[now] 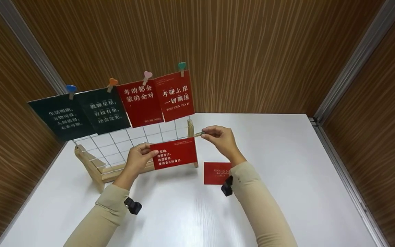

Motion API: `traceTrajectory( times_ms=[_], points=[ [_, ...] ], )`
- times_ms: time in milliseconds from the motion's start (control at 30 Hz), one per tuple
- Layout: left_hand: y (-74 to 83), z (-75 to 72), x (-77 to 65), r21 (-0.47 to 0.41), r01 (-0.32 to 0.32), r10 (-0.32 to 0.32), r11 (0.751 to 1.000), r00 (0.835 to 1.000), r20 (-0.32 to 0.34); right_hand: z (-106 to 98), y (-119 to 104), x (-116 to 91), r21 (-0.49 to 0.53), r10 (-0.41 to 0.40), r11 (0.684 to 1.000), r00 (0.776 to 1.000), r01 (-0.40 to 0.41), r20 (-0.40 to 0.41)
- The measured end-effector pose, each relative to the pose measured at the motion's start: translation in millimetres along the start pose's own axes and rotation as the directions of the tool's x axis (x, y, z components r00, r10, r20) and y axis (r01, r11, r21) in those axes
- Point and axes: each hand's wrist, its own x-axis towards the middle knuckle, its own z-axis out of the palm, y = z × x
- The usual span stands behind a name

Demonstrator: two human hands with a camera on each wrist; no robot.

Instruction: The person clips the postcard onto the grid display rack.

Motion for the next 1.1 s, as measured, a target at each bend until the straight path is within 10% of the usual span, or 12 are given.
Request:
traceTrajectory(
  times_ms=[667, 1100],
  points=[
    [9.5, -9.8, 7.6, 0.016, -0.043, 0.044, 0.999, 0.996, -0.083, 25.0, -24.0, 17.4, -0.05, -0.029, 0.998, 0.999, 0.027, -0.028],
    [13.6, -13.5, 12.0, 0.039, -0.096, 0.1, 0.995, 0.987, -0.126, 40.0, -2.6, 34.5, -0.13, -0.042, 0.991, 0.994, 0.028, -0.1]
  ],
)
